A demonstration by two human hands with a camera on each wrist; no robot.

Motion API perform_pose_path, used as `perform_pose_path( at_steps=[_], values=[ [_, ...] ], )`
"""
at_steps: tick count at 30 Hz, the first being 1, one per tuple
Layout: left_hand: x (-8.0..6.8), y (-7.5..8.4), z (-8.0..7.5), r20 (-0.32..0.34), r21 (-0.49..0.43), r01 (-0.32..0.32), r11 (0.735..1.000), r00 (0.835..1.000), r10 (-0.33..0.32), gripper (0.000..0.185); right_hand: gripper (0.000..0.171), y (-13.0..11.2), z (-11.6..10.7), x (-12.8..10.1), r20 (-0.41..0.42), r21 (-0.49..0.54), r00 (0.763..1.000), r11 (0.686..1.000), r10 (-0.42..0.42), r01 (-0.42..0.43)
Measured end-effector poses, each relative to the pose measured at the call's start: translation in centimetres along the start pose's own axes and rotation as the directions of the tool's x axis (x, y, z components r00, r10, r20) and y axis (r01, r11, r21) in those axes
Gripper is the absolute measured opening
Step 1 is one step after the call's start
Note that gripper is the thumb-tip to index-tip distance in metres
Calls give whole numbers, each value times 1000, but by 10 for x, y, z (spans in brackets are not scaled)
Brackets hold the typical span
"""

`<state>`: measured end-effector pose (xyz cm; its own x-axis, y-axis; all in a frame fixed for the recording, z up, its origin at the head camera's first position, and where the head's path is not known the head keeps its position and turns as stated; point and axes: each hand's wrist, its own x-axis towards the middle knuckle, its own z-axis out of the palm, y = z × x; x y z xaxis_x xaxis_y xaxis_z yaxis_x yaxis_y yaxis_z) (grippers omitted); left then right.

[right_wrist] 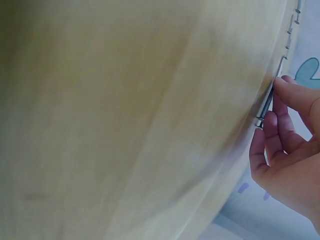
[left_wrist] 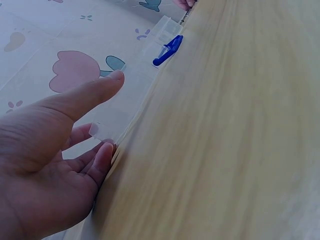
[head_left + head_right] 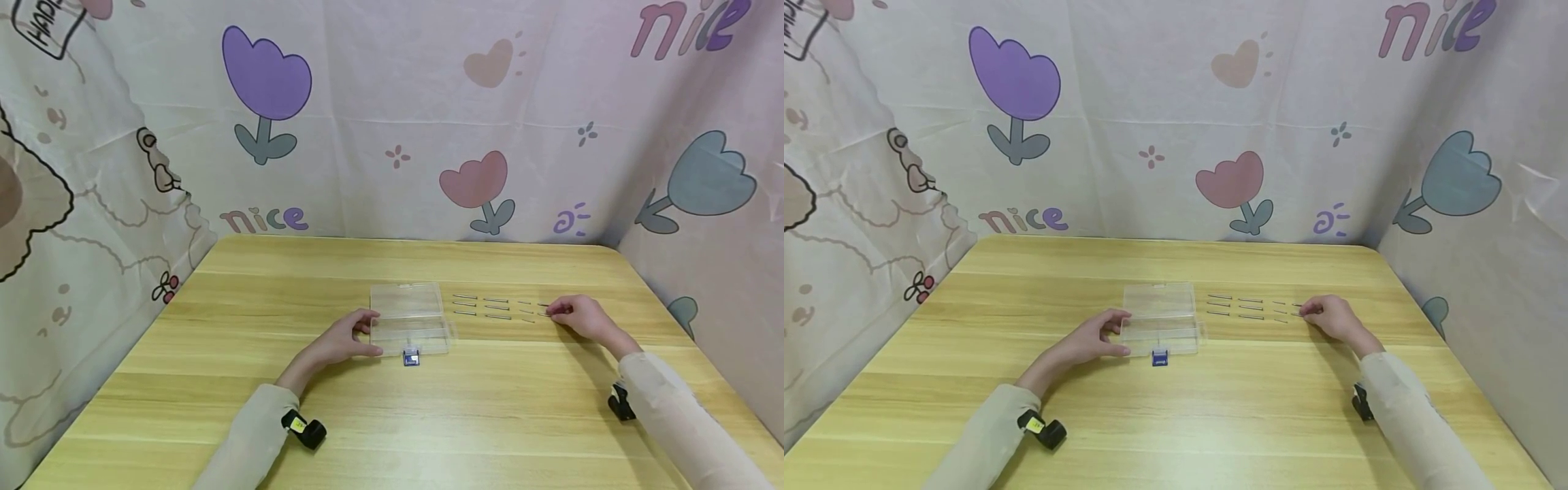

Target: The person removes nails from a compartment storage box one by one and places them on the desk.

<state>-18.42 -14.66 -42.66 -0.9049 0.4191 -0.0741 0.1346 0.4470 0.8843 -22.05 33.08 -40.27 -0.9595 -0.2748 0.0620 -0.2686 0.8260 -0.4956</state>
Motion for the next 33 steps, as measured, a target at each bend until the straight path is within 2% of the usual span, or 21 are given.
perform_pose_path(
  at_steps=[11,18,22,33],
  values=[
    [0,1,0,2,-5,7,1000,1000,-7,72,15,-9,-12,-4,-49,58,998,998,42,-40],
    [0,7,-2,-2,-2,33,999,999,-33,74,15,-31,-18,-4,-70,52,998,999,-3,7],
    [1,10,-3,22,6,45,999,999,-46,74,14,-45,-14,-6,-48,62,998,997,-33,36],
    [0,13,-7,54,10,78,997,995,-79,66,21,-76,6,-12,83,121,990,987,-116,105]
  ],
)
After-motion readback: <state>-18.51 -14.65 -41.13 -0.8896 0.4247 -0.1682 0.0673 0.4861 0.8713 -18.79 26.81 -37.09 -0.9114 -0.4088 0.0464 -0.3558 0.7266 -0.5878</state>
